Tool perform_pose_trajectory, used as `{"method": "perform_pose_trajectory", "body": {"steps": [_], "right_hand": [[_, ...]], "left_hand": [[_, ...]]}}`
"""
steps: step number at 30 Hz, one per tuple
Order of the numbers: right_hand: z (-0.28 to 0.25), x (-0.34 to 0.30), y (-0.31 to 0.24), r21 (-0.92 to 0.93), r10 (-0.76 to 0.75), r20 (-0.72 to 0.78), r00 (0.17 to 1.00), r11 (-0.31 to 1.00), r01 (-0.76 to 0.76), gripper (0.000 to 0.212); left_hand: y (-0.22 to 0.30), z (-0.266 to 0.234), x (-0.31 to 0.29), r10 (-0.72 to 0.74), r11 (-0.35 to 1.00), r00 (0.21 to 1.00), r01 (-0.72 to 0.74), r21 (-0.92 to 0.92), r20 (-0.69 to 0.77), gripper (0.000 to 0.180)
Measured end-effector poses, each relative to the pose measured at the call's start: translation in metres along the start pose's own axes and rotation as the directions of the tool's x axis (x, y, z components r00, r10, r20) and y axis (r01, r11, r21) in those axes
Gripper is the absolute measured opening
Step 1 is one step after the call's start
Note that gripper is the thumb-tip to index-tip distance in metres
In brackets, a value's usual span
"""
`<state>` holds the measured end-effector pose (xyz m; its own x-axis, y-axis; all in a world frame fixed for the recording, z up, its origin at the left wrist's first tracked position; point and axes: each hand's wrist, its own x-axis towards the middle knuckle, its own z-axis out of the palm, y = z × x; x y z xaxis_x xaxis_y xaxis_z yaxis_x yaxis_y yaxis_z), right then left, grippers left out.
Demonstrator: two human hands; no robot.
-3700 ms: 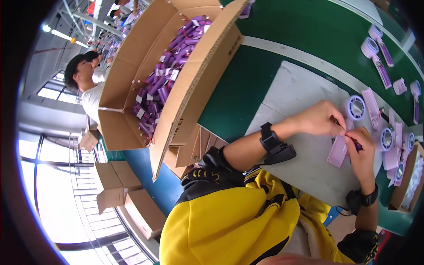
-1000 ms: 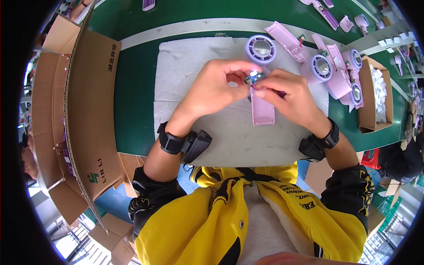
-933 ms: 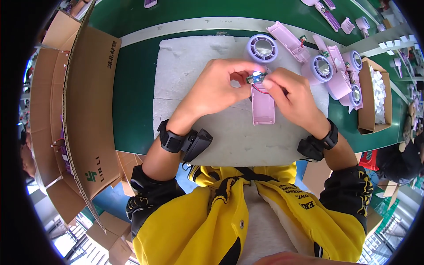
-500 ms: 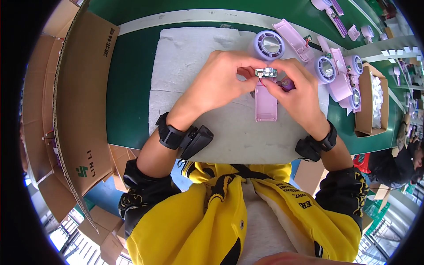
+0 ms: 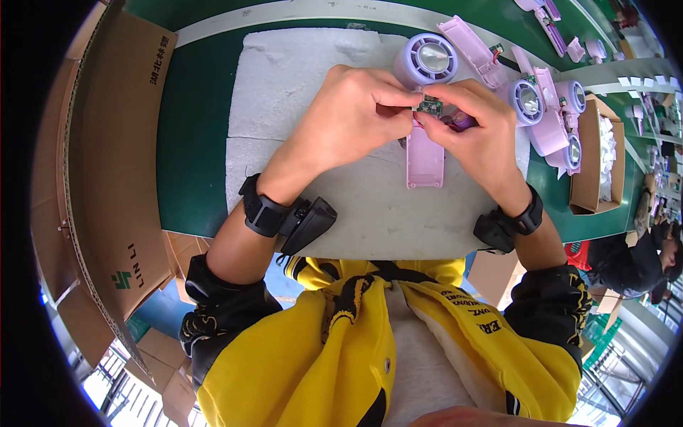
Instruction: The person assembles handheld fans by connecting battery packs to circuit boards and fitting them into the fan housings. After testing each fan, the person removes the components and repeats the process with new parts.
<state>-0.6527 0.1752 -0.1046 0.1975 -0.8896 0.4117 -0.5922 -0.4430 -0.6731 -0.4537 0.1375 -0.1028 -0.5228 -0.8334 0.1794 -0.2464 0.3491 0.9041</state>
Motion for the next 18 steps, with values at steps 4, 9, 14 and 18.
{"method": "perform_pose_trajectory", "body": {"steps": [4,9,14,18], "right_hand": [[0.002,0.0,-0.002,-0.014,-0.009,-0.003,1.0,1.0,0.009,0.031],[0.001,0.0,-0.003,-0.021,0.012,-0.001,1.0,1.0,-0.012,0.029],[-0.003,-0.002,-0.008,0.069,0.228,0.072,0.971,0.97,-0.233,0.023],[-0.002,-0.005,-0.002,0.116,0.234,0.069,0.97,0.964,-0.241,0.021]], "left_hand": [[-0.001,-0.001,-0.001,0.004,1.0,1.0,-0.004,0.015,0.001,0.023],[-0.003,-0.001,0.0,-0.034,0.999,0.999,0.035,-0.037,0.013,0.023],[-0.014,0.004,-0.001,-0.006,0.982,1.0,0.011,-0.186,0.028,0.029],[-0.011,0.013,-0.002,-0.013,0.996,1.0,0.013,-0.089,0.004,0.031]]}}
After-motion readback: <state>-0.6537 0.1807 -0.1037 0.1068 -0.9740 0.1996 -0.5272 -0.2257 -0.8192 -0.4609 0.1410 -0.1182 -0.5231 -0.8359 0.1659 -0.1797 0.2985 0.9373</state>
